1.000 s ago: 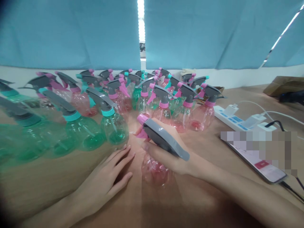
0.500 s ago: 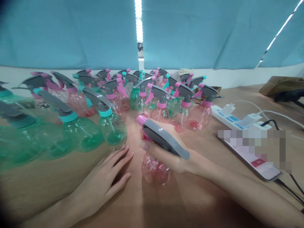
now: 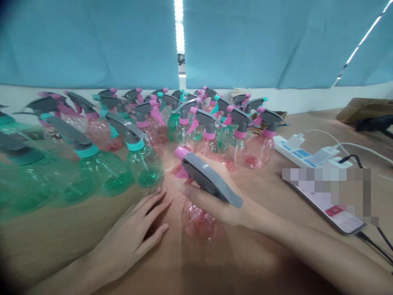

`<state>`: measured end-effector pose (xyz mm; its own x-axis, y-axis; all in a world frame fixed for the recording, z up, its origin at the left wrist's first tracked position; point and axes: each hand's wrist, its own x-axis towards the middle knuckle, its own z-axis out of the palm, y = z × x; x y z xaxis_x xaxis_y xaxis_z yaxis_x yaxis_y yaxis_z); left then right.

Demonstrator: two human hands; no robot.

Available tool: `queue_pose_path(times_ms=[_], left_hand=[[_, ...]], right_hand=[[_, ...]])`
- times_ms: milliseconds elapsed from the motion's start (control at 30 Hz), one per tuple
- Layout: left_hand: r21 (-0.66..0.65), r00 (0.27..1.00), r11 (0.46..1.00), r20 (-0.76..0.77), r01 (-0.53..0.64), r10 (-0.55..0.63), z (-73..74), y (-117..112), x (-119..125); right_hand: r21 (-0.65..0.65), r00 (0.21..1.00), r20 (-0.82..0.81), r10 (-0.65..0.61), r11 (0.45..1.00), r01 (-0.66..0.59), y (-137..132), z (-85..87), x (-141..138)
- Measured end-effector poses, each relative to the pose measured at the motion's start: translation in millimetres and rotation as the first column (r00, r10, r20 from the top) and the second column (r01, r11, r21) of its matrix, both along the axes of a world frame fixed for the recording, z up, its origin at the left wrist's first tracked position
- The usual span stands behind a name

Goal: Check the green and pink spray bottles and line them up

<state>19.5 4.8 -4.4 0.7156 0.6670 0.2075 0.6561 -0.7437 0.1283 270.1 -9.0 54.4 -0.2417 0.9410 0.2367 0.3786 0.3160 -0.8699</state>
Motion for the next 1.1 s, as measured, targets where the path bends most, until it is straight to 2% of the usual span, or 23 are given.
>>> queue_pose_path(times_ms=[233, 533, 767, 1100], left_hand=[[0.000, 1.000, 1.000, 0.002, -0.004, 0.004, 0.8, -0.5, 0.2], [-0.005, 1.000, 1.000, 0.005, -0.001, 0.001, 0.9, -0.6, -0.2], [-0.003, 1.000, 1.000, 0.001, 0.004, -0.004, -0.2, -0.1, -1.1], [-0.013, 1.000, 1.000, 0.016, -0.004, 0.004, 0.5, -0.7, -0.5]], right_hand=[[-0.042, 0.999, -0.026, -0.022, 0.999, 0.021, 0.2, 0.9, -3.8], [0.033, 1.000, -0.016, 0.013, 0.999, -0.012, 1.2, 6.0, -8.3], [0.038, 1.000, -0.009, -0.029, 0.999, 0.029, 0.2, 0.8, -4.0], [-0.055, 0.998, -0.059, -0.008, 0.998, 0.004, 0.8, -10.4, 1.2]])
